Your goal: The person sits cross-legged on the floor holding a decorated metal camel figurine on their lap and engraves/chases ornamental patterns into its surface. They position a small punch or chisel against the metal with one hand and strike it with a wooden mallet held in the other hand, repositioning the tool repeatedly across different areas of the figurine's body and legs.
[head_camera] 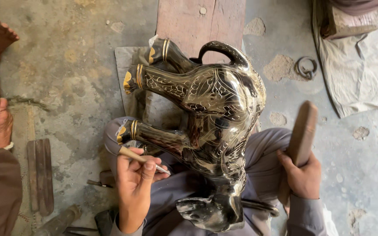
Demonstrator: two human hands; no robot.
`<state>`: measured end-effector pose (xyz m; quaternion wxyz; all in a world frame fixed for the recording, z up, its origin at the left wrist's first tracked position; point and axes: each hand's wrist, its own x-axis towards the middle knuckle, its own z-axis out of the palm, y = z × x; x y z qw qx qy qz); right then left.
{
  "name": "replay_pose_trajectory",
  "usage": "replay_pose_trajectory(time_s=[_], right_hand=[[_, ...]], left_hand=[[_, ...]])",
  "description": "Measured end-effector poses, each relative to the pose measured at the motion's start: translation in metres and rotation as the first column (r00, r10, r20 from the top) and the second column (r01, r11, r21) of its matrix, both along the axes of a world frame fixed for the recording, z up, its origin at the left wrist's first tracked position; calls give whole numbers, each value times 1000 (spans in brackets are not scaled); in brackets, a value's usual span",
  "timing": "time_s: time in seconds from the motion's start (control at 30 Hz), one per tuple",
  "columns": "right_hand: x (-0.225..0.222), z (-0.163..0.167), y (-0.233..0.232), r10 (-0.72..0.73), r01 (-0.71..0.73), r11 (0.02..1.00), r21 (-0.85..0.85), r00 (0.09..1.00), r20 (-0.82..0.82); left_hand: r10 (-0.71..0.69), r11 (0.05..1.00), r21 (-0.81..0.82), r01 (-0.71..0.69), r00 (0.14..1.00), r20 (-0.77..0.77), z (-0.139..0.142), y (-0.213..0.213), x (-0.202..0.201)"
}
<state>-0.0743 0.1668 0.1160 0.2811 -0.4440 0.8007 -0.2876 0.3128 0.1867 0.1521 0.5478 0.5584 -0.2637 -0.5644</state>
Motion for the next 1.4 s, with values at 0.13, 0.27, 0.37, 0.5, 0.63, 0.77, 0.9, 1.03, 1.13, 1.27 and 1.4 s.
replay_pose_trajectory(time_s=[0.13,0.27,0.37,0.5,0.63,0.77,0.9,1.03,1.13,1.27,1.4], right_hand=[[-14,-9,-3,-79,75,996,44,990,116],[-16,-4,-4,-42,38,997,74,998,56],[-13,-3,-1,-44,44,997,65,999,-4],[-11,-4,0,-48,51,997,54,998,-46],[-14,-5,-2,-22,24,999,29,997,-69],[-17,-5,-1,-22,24,999,34,999,-49],[-17,-2,-1,-53,56,997,56,997,-48],[-19,18,-1,15,-29,991,132,994,104],[-21,45,3,-11,-36,972,230,979,201],[-15,79,21,-57,76,996,-36,926,374],[-4,83,28,10,146,947,-287,877,481]], left_hand=[[6,996,83,24,938,-347,13,-14,-17],[-68,993,45,108,846,-530,26,-25,-32],[-100,990,26,142,803,-588,31,-31,-40],[-126,986,14,166,799,-588,33,-34,-47],[-141,984,13,178,816,-561,37,-38,-50],[-132,986,19,165,845,-519,42,-43,-53],[-189,982,-62,179,942,-276,47,-58,-57],[-323,898,-330,292,946,-40,69,-89,-63],[-307,712,-352,608,720,623,91,-125,-75],[-363,359,-421,833,540,759,96,-173,-106],[-300,183,-329,926,371,879,86,-191,-123]])
